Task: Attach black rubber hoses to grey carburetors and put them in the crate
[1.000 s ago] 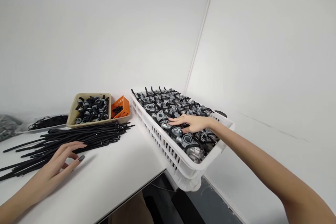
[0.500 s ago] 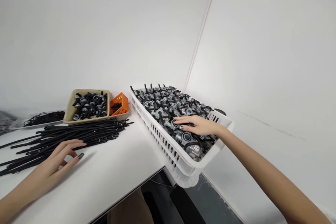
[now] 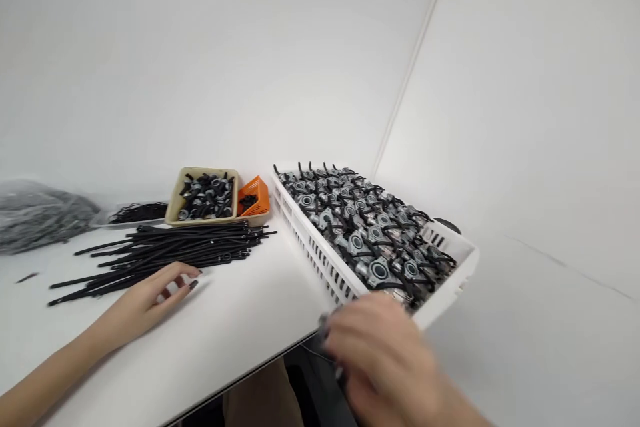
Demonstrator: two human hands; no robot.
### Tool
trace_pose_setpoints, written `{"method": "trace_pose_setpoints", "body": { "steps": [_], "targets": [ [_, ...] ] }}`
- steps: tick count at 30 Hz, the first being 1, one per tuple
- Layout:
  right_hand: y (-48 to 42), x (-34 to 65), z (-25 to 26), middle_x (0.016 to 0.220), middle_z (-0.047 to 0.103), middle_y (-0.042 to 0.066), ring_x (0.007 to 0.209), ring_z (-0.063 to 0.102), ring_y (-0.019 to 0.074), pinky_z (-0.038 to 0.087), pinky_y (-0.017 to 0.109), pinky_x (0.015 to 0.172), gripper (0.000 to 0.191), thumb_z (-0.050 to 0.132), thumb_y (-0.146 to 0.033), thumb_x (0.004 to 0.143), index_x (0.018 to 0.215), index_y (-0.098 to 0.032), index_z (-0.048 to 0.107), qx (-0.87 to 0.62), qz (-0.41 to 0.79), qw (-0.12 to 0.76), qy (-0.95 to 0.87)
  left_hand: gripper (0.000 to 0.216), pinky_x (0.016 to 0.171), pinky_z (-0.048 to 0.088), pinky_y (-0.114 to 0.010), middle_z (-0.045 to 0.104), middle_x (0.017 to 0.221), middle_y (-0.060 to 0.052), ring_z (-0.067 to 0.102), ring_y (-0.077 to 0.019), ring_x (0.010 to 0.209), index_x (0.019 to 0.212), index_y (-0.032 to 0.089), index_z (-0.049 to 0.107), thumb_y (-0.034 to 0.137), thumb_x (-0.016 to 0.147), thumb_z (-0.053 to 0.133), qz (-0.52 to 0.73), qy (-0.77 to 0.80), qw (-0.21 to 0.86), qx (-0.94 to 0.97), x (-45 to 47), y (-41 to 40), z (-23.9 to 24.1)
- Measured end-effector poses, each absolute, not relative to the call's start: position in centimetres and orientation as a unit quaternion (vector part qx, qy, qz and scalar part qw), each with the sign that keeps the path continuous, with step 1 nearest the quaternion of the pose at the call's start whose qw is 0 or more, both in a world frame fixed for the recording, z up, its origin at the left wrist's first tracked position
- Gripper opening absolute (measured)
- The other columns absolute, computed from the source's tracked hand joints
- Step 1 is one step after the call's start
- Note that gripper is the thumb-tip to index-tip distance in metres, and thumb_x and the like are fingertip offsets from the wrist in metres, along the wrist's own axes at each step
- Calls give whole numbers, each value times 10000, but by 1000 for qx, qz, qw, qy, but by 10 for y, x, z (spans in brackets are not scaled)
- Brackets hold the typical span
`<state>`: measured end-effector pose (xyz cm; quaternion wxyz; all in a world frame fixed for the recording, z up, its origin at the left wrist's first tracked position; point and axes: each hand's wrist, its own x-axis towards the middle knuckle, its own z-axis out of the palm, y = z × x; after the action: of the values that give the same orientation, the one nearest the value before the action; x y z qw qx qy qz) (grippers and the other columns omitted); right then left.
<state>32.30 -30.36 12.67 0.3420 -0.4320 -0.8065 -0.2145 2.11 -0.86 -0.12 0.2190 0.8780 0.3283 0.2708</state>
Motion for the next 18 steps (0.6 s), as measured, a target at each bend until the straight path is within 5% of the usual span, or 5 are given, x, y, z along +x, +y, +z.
{"method": "trace_pose_setpoints", "body": {
  "steps": [5, 12, 18],
  "targets": [
    [-221, 236, 62, 795, 734, 37, 712, 654, 173, 496, 329, 707, 262, 510, -101, 848, 1073, -181, 616, -382, -145, 360, -838, 293, 665, 494, -244, 666, 894, -24, 604, -157, 716, 1080, 235, 589, 415, 925, 417, 250, 323, 218, 886, 18, -15, 7],
    [-44, 173, 26, 717, 678, 2, 691, 619, 174, 440, 298, 700, 138, 507, -145, 843, 775, -236, 586, -421, -4, 395, -817, 192, 697, 467, -269, 704, 881, -44, 643, -184, 775, 891, 190, 617, 179, 840, 432, 298, 332, 152, 882, 10, -10, 6],
    [-11, 165, 11, 648, 579, -9, 629, 534, 162, 389, 295, 660, 180, 469, -146, 858, 697, -226, 450, -330, -26, 378, -864, 151, 668, 452, -257, 710, 826, -39, 651, -187, 737, 841, 193, 609, 137, 782, 481, 322, 337, 111, 878, 1, 1, -5]
  ]
}}
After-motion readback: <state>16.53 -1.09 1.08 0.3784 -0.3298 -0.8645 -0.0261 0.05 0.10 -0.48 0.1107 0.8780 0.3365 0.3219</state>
